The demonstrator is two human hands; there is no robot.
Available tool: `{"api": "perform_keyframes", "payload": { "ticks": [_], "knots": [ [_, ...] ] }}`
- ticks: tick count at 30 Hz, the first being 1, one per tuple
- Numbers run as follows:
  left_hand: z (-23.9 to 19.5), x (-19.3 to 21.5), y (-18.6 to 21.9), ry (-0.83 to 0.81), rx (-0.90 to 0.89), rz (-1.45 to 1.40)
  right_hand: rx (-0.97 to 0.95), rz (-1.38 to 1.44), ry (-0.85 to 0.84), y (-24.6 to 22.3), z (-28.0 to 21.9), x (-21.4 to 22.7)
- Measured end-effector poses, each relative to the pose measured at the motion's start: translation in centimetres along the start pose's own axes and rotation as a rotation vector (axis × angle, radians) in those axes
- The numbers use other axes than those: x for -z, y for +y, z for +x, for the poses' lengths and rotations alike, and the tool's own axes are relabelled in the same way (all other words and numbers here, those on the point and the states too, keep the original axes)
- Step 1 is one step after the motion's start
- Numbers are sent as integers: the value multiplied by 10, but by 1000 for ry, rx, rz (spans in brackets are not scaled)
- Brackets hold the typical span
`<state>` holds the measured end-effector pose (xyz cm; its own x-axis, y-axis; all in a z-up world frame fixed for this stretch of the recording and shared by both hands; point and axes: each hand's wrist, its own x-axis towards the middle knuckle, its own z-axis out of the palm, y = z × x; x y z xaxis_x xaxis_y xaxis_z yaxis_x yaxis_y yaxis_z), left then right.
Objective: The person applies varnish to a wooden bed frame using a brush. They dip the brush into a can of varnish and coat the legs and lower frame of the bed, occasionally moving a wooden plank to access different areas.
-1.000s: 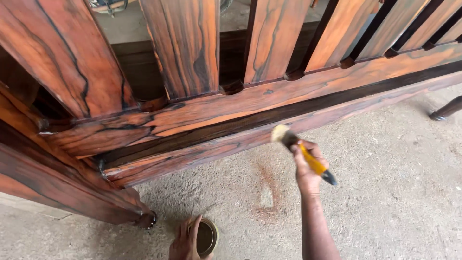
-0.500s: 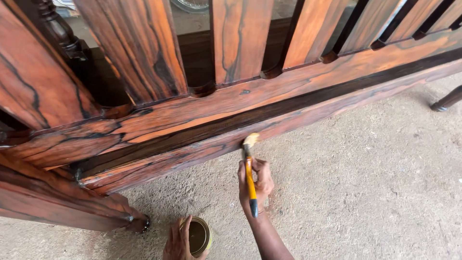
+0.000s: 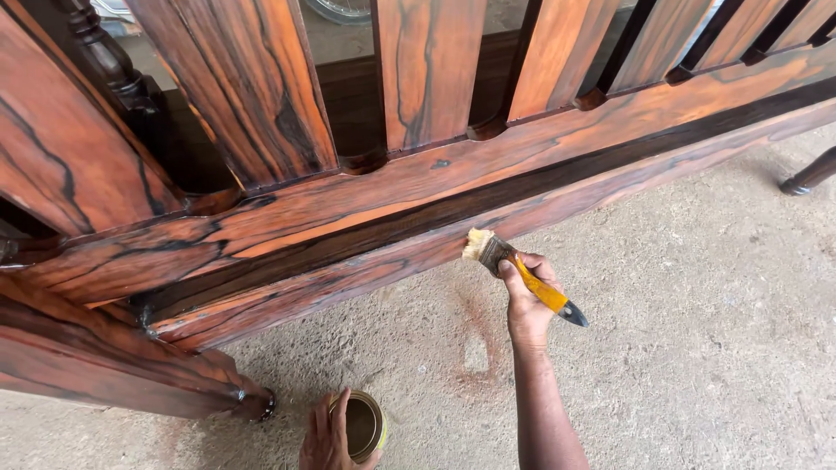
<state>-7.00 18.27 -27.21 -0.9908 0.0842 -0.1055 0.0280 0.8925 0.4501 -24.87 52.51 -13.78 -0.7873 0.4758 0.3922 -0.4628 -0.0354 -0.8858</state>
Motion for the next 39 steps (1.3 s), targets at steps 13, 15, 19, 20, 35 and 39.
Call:
{"api": "perform_keyframes", "payload": {
  "ticks": [13,15,19,20,35,39],
  "knots": [
    [-13,18,12,25,28,-84,98,-218,302,-7,-25,-39],
    [-18,21,11,-40,88,-50,121,-266,221,-19,-67,-75],
    [-30,31,12,-5,148,-48,53,-362,-127,-43,-106,-89],
    [-33,32,9,-3,153,-50,52,-361,-134,-57,-102,-84],
    [-34,14,-36,84,215,6,-28,367,400,-37,-13,-59],
    [-31,4,-45,56,211,41,-115,388,240,-50,-32,-77]
  ]
}}
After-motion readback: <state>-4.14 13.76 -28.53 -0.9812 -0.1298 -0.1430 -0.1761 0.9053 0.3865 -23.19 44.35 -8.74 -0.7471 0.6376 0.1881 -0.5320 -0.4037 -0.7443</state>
